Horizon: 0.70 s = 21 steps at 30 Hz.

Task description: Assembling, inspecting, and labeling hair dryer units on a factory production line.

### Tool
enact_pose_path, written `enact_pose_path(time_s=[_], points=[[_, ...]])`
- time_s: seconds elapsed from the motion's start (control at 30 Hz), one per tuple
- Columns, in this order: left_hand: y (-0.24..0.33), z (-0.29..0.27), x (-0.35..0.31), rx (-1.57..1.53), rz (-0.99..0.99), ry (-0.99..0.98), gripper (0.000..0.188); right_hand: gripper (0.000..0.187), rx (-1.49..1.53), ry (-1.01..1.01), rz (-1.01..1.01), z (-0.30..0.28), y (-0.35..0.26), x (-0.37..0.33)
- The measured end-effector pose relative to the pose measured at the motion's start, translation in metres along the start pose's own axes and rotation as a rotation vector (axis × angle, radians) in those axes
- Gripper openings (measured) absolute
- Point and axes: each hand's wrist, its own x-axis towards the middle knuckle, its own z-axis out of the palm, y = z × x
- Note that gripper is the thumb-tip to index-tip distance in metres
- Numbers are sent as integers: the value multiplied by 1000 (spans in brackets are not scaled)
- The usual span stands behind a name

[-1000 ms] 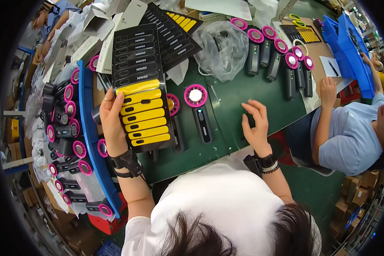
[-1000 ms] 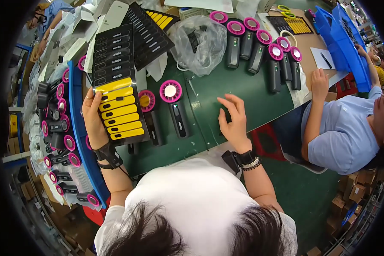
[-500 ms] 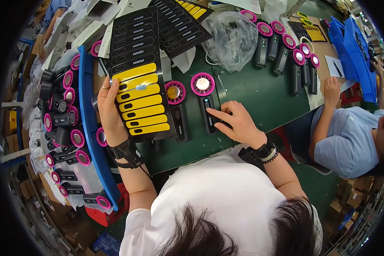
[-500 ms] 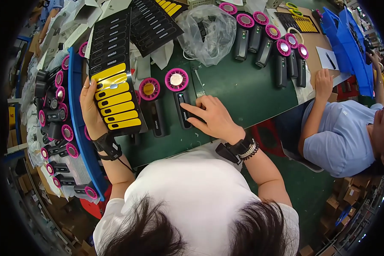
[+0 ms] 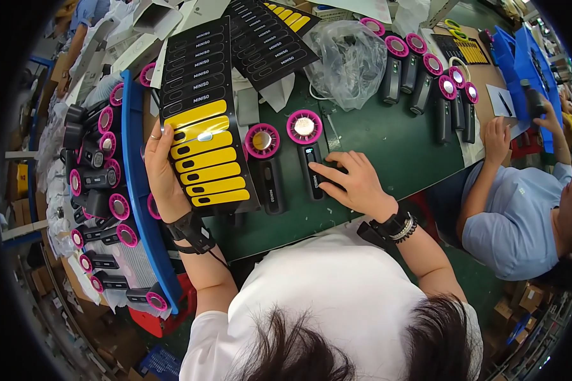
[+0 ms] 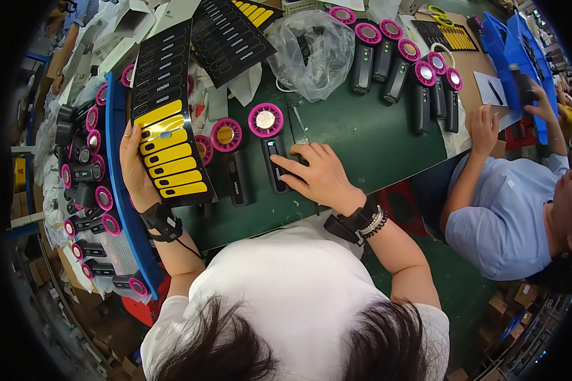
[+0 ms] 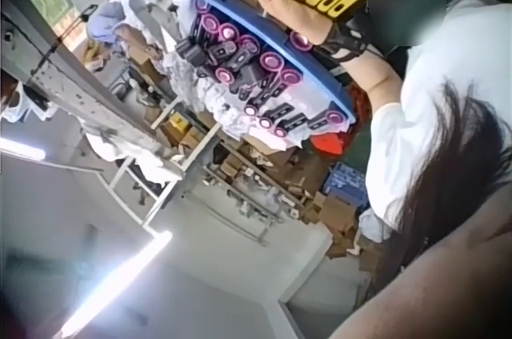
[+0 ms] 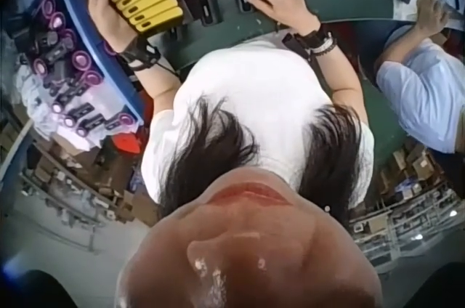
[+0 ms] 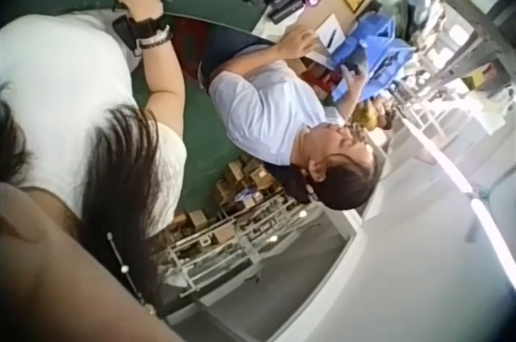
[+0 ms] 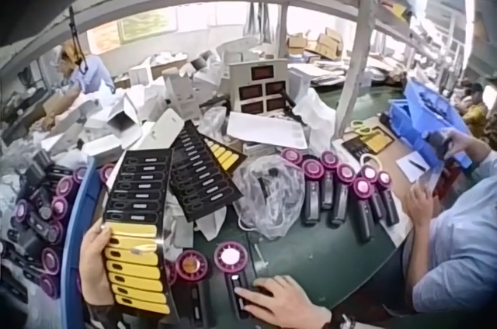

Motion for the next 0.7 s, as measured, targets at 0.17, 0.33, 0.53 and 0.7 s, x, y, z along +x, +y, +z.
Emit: enact_pose_path(time_s=[0.17,0.33,0.53,0.7], points=[[6,2,-5,-15,23,-24,24,41,191,135,139,-3,0,12],[10,2,-9,-38,32,-34,24,39,326,135,161,-7,6,31],[7,-7,-8,-35,24,-30,26,41,231,-33,-38,-3,13,13],[6,2,-4,-24,21,-61,25,43,173,-42,-51,-1,17,8]])
